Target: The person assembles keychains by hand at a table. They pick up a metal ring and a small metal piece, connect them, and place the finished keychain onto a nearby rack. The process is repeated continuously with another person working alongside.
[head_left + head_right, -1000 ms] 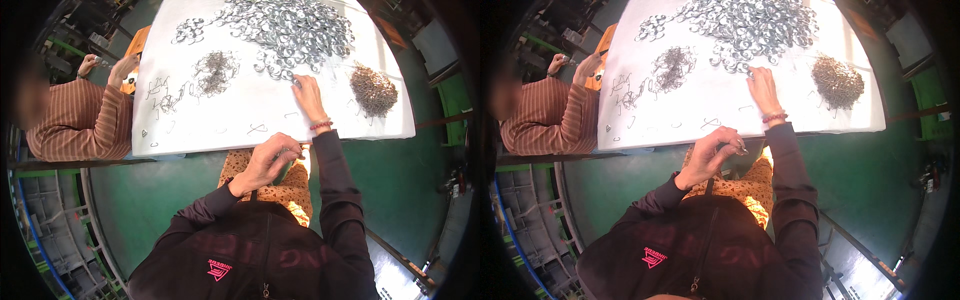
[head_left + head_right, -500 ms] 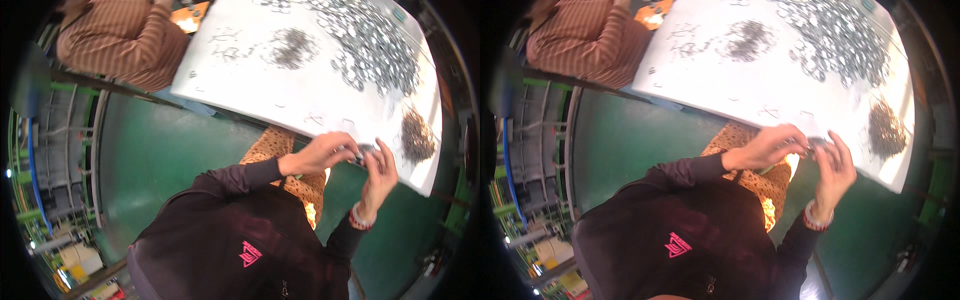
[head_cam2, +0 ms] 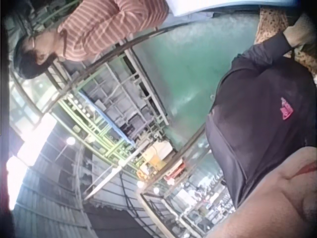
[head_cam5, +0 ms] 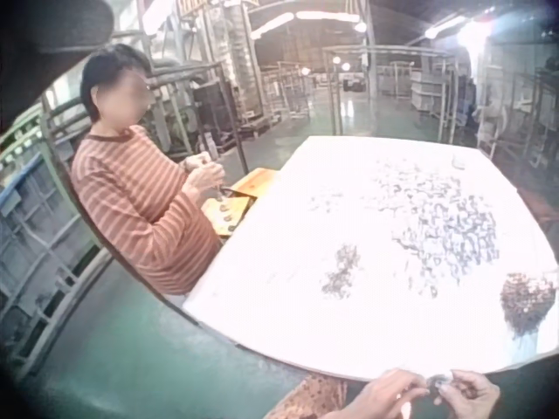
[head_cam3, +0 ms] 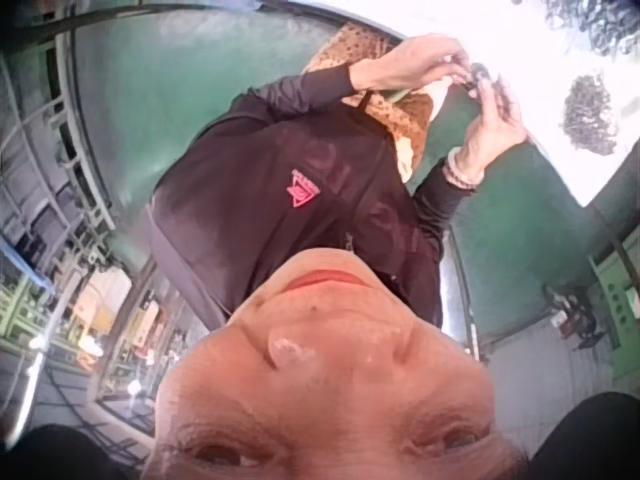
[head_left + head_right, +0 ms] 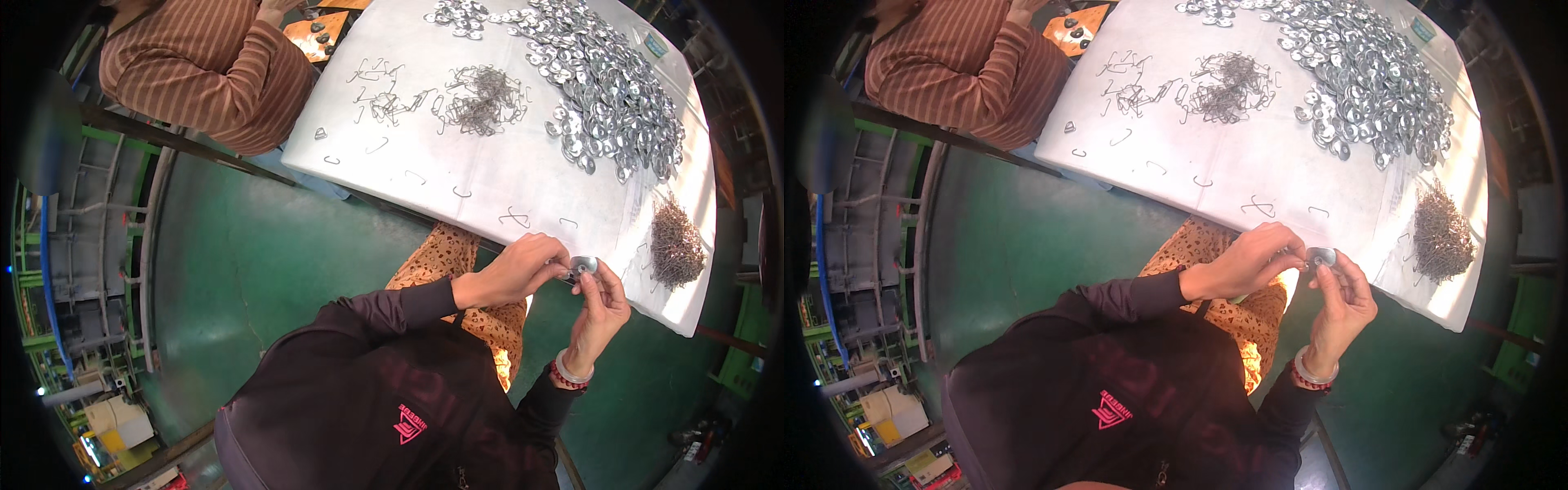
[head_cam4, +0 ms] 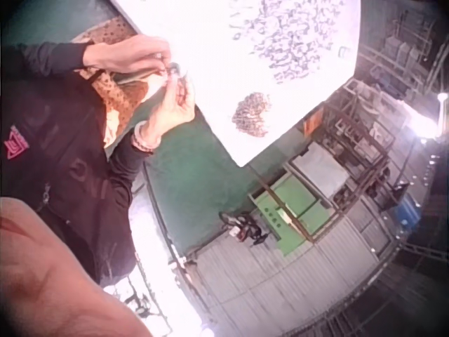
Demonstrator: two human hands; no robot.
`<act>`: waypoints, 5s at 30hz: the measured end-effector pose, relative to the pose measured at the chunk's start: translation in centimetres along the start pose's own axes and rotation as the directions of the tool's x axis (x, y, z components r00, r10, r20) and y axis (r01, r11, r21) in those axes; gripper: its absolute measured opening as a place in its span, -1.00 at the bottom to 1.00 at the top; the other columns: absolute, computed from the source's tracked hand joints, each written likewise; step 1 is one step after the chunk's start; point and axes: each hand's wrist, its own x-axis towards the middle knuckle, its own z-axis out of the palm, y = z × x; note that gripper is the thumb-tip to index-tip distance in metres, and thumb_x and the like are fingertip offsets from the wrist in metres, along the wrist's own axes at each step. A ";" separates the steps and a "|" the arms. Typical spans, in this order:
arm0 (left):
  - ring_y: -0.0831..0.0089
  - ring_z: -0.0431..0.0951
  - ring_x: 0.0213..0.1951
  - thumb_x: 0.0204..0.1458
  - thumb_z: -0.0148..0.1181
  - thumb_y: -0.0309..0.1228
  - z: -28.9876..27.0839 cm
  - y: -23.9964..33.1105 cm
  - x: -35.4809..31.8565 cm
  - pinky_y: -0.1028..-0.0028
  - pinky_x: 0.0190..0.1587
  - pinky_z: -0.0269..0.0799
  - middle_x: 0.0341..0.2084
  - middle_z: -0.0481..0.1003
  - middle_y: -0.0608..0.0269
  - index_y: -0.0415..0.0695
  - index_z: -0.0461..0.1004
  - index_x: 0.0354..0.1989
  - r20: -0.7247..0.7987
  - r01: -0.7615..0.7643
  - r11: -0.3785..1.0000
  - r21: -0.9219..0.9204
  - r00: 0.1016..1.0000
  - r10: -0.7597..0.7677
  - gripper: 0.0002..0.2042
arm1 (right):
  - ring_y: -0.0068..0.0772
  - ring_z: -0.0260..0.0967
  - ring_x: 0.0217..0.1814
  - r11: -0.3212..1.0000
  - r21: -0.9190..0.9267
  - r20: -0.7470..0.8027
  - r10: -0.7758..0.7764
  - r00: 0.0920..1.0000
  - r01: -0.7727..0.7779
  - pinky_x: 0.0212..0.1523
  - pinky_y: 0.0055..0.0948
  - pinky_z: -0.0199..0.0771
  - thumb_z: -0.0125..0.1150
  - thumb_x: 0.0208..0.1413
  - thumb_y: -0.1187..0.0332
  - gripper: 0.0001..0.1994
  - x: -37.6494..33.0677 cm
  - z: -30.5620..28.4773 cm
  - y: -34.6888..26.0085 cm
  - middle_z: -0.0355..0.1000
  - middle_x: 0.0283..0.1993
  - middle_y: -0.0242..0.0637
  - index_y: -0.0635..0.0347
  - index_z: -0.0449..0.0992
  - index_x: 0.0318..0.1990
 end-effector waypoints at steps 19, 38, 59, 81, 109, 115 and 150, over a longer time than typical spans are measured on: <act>0.27 0.40 -0.23 -0.03 0.11 -0.48 -20.8 -13.3 6.1 0.31 -0.29 0.41 -0.41 0.41 0.22 -0.10 0.46 -0.42 0.011 0.041 0.428 0.903 0.993 -0.119 -0.98 | -0.52 0.39 -0.38 0.998 0.057 0.097 -0.020 0.995 0.014 -0.38 -0.59 0.46 0.19 -0.08 0.73 -0.80 -0.5 0.5 -0.8 0.42 -0.36 -0.25 0.45 0.50 -0.24; 0.59 0.38 -0.18 0.11 0.08 -0.45 -3.5 2.8 4.4 0.54 -0.12 0.35 -0.32 0.40 0.37 -0.18 0.41 -0.28 0.522 0.433 0.807 -0.401 0.832 -0.188 -0.92 | -0.49 0.44 -0.40 0.983 0.183 -0.019 0.039 0.999 -0.035 -0.42 -0.59 0.50 0.24 -0.12 0.70 -0.78 -1.4 -0.5 0.3 0.47 -0.35 -0.19 0.42 0.47 -0.25; 0.38 0.53 -0.36 0.01 0.11 -0.60 -1.8 2.8 2.6 0.38 -0.06 0.37 -0.44 0.53 0.23 -0.20 0.45 -0.31 0.183 -0.051 0.998 -0.033 0.981 0.056 -0.91 | -0.54 0.41 -0.49 0.986 -0.165 0.031 0.003 1.000 0.002 -0.45 -0.56 0.43 0.10 0.13 0.42 -0.81 7.9 -2.4 1.5 0.50 -0.41 -0.19 0.38 0.53 -0.20; 0.56 0.46 -0.31 0.10 0.04 -0.56 -0.6 2.8 2.5 0.56 -0.24 0.37 -0.35 0.46 0.26 -0.24 0.41 -0.25 0.238 0.272 0.916 -0.295 0.949 -0.205 -0.92 | 0.03 0.36 -0.25 0.472 -0.774 0.309 -0.301 0.902 0.423 -0.18 -0.15 0.35 0.32 -0.23 0.40 -0.76 21.0 0.9 11.5 0.41 -0.43 0.00 0.30 0.53 -0.34; 0.34 0.53 -0.20 0.03 0.16 -0.45 0.1 -0.1 1.1 0.42 -0.15 0.42 -0.36 0.49 0.19 -0.18 0.28 -0.17 0.141 0.228 0.956 -0.186 0.969 -0.204 -0.76 | -0.52 0.41 -0.45 0.993 0.120 0.020 -0.013 1.000 0.010 -0.40 -0.60 0.42 0.20 -0.03 0.63 -0.84 1.0 -0.6 -0.3 0.49 -0.37 -0.21 0.41 0.50 -0.25; 0.35 0.56 -0.33 0.00 0.18 -0.43 -6.7 -5.1 2.9 0.45 -0.32 0.46 -0.39 0.53 0.18 -0.18 0.42 -0.20 -0.219 0.243 0.936 0.255 0.957 -0.188 -0.80 | -0.47 0.42 -0.44 0.992 0.120 0.044 0.018 0.999 -0.024 -0.37 -0.53 0.47 0.18 -0.05 0.66 -0.88 0.4 -0.2 -0.7 0.47 -0.39 -0.21 0.43 0.49 -0.30; 0.21 0.40 -0.05 -0.01 0.18 -0.44 -0.4 1.8 3.5 0.32 -0.01 0.30 -0.11 0.39 0.09 -0.17 0.41 -0.32 0.239 -0.065 0.987 0.150 0.971 0.027 -0.88 | -0.52 0.44 -0.42 0.982 0.169 0.002 0.081 0.997 -0.080 -0.36 -0.60 0.48 0.25 -0.09 0.64 -0.67 -0.3 -1.4 0.7 0.48 -0.38 -0.22 0.49 0.38 -0.12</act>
